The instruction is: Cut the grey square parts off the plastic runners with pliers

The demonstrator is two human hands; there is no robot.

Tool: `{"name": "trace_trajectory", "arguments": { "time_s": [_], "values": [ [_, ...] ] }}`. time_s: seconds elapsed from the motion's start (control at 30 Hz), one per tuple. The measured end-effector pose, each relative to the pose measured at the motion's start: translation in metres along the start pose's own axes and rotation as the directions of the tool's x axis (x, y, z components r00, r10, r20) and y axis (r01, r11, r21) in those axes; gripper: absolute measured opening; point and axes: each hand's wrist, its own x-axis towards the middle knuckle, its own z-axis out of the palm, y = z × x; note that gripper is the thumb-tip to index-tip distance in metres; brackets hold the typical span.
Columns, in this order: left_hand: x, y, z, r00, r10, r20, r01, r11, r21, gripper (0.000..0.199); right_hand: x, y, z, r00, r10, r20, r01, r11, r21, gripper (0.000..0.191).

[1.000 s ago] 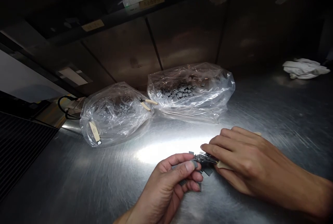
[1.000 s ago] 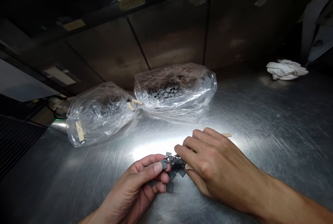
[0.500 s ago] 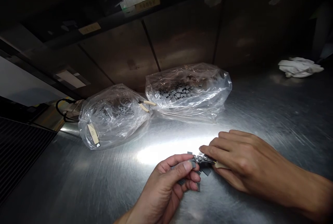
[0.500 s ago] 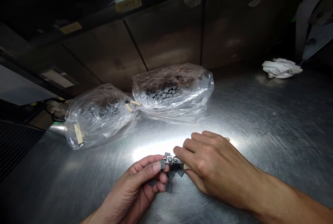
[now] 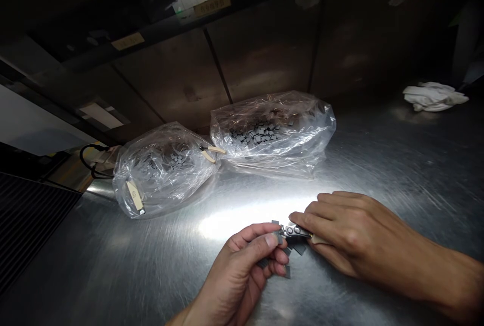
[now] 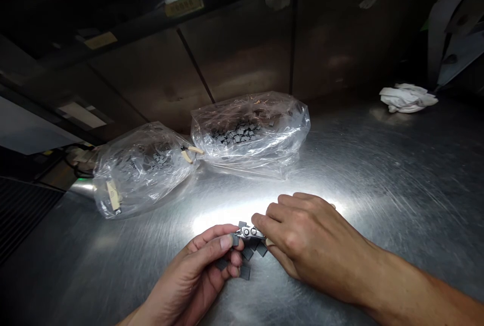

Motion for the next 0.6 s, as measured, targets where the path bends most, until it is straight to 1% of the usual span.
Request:
{"name": "trace_trajectory", "arguments": {
  "time_s": [0.43, 0.6],
  "values": [
    [-0.0002, -0.0011, -0.0001, 1.0, 0.009, -0.001, -0.009, 1.0, 0.006, 0.032, -0.0026, -0.0003, -0.0005, 1.0, -0.007, 0.022, 0.008, 1.0, -0.004, 0.021],
    [-0.0011, -0.0004, 0.0002, 1.0, 0.006, -0.015, -0.006, 1.0, 0.001, 0.033, -0.0027, -0.0017, -0.002, 0.999, 0.013, 0.037, -0.015, 0.999, 0.049, 0.02]
  ]
}}
